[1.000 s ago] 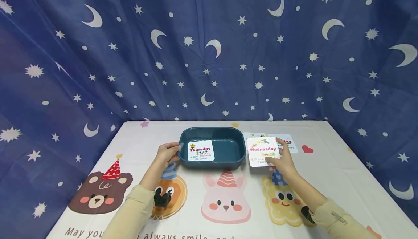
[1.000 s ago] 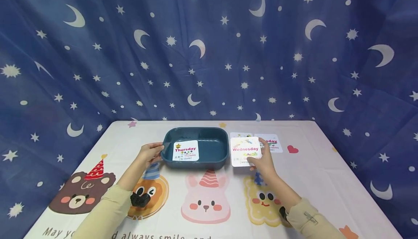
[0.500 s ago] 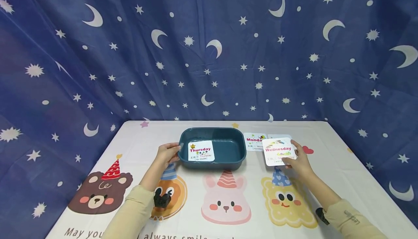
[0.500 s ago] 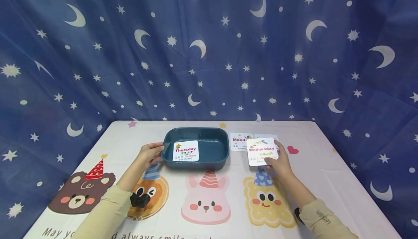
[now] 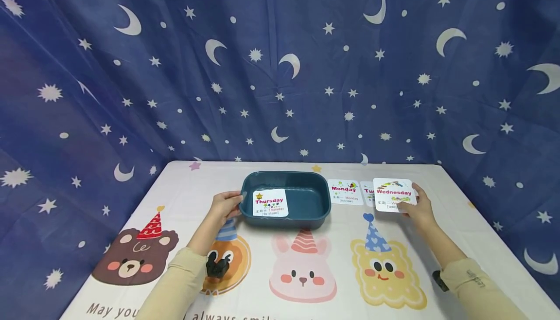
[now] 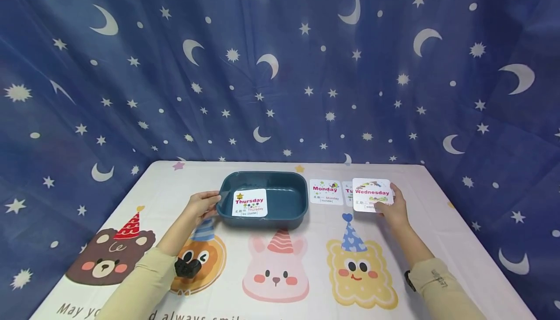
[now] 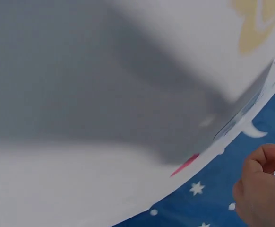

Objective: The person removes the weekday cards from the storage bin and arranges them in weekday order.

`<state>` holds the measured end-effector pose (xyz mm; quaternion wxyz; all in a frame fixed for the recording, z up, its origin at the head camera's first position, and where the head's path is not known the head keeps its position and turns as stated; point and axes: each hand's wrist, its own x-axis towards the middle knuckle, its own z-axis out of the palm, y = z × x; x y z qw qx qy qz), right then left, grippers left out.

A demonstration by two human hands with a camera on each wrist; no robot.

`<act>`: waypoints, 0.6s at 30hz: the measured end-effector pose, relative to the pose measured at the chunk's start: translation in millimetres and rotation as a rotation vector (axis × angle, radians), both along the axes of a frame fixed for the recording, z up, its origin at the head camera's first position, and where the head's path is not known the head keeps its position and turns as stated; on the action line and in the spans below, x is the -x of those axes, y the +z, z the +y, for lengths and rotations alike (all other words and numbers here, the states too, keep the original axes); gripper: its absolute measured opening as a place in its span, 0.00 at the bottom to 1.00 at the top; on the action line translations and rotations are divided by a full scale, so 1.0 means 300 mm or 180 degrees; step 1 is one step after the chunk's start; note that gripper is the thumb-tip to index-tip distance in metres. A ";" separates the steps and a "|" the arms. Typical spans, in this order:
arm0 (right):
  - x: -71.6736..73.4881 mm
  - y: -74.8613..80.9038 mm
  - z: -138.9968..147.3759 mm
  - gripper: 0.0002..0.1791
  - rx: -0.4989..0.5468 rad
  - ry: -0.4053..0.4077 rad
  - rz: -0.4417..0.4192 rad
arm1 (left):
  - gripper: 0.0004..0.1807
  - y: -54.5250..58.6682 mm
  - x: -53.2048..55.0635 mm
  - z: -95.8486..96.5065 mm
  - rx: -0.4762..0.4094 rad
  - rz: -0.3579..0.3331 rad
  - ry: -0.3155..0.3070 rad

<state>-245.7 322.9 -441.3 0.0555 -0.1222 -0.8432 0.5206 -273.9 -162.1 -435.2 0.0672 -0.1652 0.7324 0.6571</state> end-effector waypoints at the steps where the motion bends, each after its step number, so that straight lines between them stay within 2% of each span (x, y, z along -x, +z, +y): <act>1: 0.006 0.003 0.011 0.46 -0.0022 -0.0021 0.0006 | 0.19 -0.001 0.000 0.000 -0.0021 0.0027 -0.0010; 6: 0.033 0.013 0.050 0.47 -0.0169 -0.0091 -0.0011 | 0.19 0.007 0.000 -0.004 -0.0042 0.0101 -0.0035; 11: 0.061 0.018 0.087 0.47 -0.0333 -0.0083 -0.0102 | 0.19 0.005 -0.003 -0.007 -0.0017 0.0086 -0.0044; 18: 0.095 0.023 0.145 0.49 -0.0333 -0.0056 -0.0184 | 0.19 0.005 -0.002 -0.003 -0.0060 0.0061 -0.0023</act>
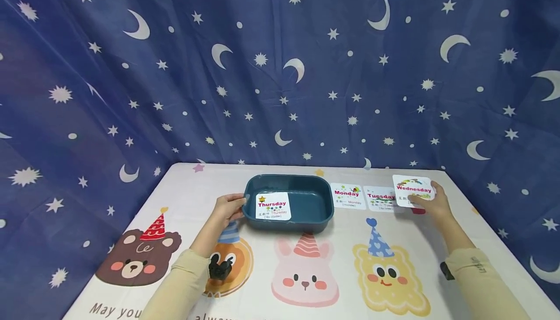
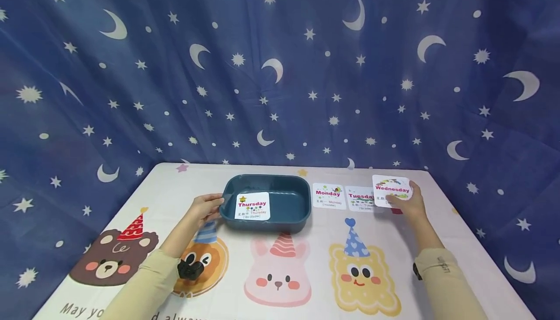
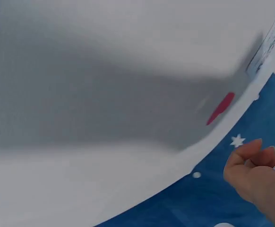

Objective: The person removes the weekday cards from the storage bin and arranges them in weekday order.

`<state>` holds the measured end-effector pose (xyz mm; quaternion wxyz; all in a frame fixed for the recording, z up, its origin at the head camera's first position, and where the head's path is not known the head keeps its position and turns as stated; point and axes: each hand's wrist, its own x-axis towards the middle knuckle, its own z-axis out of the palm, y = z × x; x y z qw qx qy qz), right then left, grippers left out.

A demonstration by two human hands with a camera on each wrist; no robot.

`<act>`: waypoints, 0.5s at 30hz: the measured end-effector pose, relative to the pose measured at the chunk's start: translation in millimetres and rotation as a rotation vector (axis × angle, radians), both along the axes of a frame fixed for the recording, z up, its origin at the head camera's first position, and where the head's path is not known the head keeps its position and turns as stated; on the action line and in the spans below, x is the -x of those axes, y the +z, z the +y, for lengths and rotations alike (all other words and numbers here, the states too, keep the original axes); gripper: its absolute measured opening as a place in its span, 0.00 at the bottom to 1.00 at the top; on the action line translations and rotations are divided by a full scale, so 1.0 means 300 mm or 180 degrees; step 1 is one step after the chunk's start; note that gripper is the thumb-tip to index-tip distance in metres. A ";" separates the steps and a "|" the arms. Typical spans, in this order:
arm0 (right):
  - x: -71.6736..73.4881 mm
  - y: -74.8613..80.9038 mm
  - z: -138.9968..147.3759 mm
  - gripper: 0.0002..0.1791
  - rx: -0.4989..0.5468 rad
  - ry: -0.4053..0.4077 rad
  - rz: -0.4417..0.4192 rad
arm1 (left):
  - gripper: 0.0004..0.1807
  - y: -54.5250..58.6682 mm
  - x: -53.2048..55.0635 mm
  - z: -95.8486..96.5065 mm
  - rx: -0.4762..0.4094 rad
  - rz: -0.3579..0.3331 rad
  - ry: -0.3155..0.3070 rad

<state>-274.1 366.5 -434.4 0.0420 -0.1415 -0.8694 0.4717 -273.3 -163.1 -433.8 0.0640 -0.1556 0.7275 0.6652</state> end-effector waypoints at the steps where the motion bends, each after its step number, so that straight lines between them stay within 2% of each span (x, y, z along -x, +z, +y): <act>1: 0.000 -0.008 0.012 0.50 -0.0024 -0.0006 0.0001 | 0.19 -0.001 0.000 0.005 -0.0001 -0.0021 0.0004; 8: 0.004 -0.064 0.065 0.51 -0.0453 -0.0072 -0.0153 | 0.19 -0.010 -0.014 0.010 0.0024 -0.0074 -0.0041; 15: 0.053 -0.057 0.098 0.51 -0.0888 0.0013 -0.0127 | 0.19 0.002 -0.008 0.005 0.0092 -0.0091 0.0008</act>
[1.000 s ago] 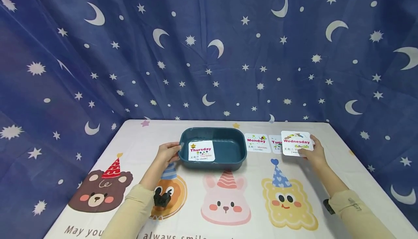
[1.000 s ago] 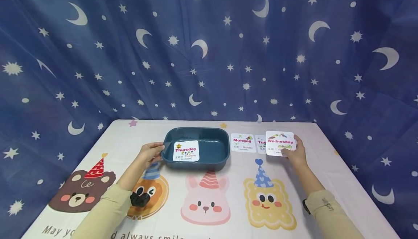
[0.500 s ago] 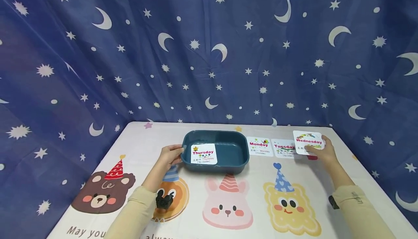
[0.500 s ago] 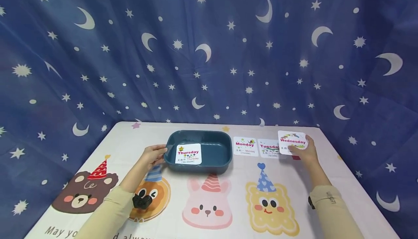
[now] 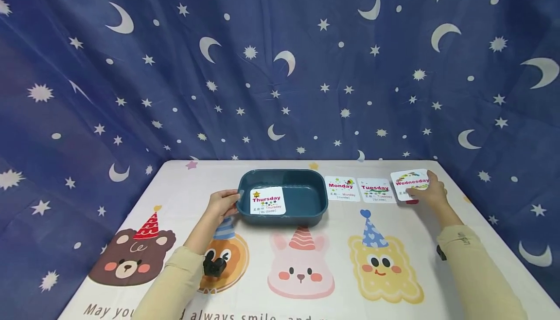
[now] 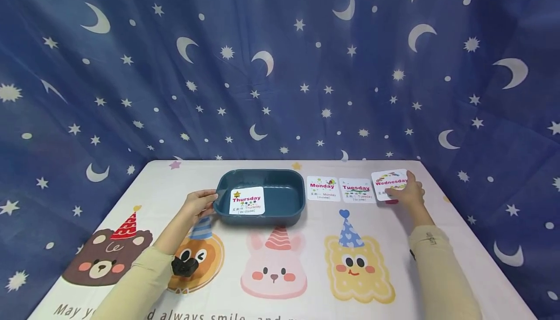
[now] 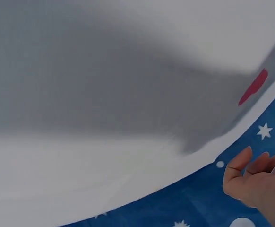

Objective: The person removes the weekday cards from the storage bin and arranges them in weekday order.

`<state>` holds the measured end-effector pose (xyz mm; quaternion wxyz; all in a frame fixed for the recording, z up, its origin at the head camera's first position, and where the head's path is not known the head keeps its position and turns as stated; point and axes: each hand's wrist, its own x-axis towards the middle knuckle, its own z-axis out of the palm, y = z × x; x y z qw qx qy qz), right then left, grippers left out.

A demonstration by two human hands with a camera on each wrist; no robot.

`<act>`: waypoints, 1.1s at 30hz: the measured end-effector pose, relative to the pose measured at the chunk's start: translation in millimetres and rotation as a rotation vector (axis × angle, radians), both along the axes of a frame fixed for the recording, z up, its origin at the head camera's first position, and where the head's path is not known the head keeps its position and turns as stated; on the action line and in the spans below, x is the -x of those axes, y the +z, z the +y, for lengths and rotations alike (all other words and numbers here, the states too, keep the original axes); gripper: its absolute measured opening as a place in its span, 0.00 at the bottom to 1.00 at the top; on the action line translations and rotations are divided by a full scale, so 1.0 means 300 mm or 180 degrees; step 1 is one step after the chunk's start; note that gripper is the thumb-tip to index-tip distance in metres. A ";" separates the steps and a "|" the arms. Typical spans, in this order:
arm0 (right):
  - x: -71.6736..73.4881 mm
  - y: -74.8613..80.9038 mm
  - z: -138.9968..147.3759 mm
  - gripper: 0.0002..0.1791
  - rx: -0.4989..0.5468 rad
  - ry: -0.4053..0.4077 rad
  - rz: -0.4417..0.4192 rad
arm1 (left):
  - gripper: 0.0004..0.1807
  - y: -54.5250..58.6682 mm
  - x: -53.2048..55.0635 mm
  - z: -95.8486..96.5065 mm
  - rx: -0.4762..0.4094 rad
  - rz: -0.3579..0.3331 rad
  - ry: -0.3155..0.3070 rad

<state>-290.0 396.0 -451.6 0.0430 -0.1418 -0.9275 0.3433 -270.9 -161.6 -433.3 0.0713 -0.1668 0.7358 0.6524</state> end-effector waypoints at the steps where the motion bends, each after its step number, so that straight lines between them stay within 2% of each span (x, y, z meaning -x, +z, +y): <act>1: 0.007 0.002 0.003 0.51 -0.0040 0.0018 -0.0021 | 0.19 0.001 0.000 -0.004 0.0003 -0.0004 0.0009; 6: 0.018 -0.009 0.015 0.50 -0.0080 0.0032 -0.0169 | 0.19 0.000 -0.003 -0.014 -0.0014 0.0017 0.0004; 13: 0.004 -0.045 0.006 0.49 -0.0009 0.0018 -0.0180 | 0.19 -0.010 -0.013 -0.006 -0.0071 0.0052 0.0004; 17: -0.001 -0.051 -0.004 0.50 0.0025 -0.0120 -0.0291 | 0.19 -0.018 -0.015 0.000 -0.0060 0.0047 0.0012; 22: 0.008 -0.039 -0.021 0.49 -0.0127 -0.0318 -0.0415 | 0.19 -0.019 -0.010 0.007 -0.0052 0.0065 0.0009; 28: 0.019 -0.020 -0.042 0.41 -0.0412 -0.0283 -0.0503 | 0.19 -0.008 -0.004 0.008 -0.0045 0.0086 0.0038; 33: 0.002 -0.036 -0.049 0.32 -0.0566 -0.0220 -0.0565 | 0.19 -0.008 -0.006 0.007 -0.0050 0.0086 0.0012</act>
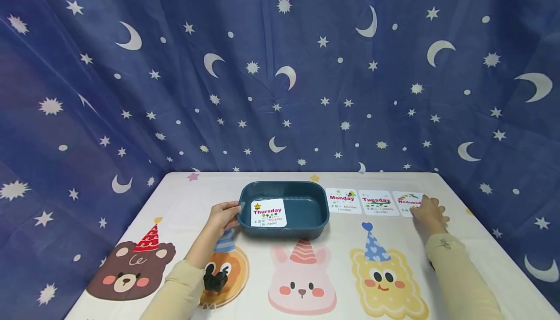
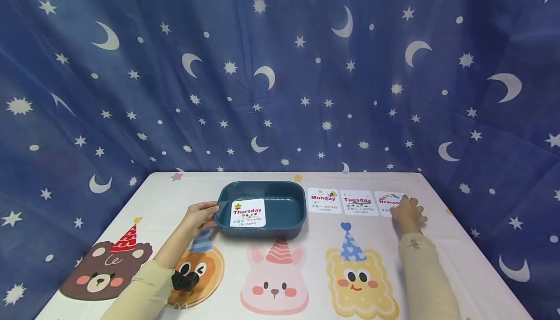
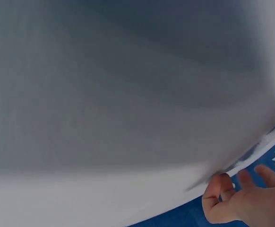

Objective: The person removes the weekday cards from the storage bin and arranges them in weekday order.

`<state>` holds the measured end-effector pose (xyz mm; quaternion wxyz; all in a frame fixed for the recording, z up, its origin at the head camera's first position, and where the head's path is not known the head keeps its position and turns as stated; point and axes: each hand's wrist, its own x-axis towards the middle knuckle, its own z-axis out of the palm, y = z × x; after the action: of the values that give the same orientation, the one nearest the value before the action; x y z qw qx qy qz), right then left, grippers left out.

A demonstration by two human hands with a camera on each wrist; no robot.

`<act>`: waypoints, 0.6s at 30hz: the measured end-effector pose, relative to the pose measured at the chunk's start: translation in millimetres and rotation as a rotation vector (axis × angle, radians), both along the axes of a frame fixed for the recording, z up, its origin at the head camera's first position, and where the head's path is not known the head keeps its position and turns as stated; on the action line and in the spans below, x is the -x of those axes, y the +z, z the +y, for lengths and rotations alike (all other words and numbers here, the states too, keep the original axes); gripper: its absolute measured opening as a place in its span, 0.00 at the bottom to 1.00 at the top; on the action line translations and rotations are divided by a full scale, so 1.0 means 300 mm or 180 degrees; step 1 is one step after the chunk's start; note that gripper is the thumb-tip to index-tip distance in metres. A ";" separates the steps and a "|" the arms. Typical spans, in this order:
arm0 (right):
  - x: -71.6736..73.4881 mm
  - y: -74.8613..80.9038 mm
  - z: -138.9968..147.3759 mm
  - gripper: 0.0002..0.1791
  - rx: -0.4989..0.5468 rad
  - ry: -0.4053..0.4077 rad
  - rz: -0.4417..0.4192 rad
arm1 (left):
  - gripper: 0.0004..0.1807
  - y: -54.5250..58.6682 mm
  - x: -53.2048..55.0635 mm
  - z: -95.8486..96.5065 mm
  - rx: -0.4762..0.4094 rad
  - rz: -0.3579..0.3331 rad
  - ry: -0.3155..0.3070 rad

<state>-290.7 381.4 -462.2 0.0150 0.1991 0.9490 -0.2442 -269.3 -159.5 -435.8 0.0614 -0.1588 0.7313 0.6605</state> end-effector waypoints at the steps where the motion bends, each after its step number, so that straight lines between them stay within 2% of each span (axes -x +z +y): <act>1: -0.005 -0.006 0.002 0.31 -0.0013 -0.0003 -0.0017 | 0.19 -0.002 -0.003 0.002 -0.0001 -0.0004 0.0001; 5: -0.020 -0.018 0.016 0.28 -0.0016 0.0001 0.0037 | 0.19 -0.010 -0.008 0.010 -0.0010 -0.0021 -0.0007; 11: -0.020 0.000 0.032 0.32 0.0186 -0.0026 0.0074 | 0.19 -0.007 -0.003 0.012 -0.0017 -0.0035 -0.0030; 14: -0.012 0.022 0.026 0.32 0.0262 -0.0022 0.0232 | 0.20 -0.003 0.001 0.006 -0.0029 -0.0021 -0.0027; 18: -0.003 0.060 0.009 0.32 0.0205 0.0162 0.0537 | 0.20 0.002 0.000 -0.001 -0.0022 0.0001 -0.0026</act>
<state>-289.9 384.1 -444.2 -0.0525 0.1530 0.9433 -0.2900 -269.2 -159.7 -435.2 0.0645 -0.1556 0.7296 0.6628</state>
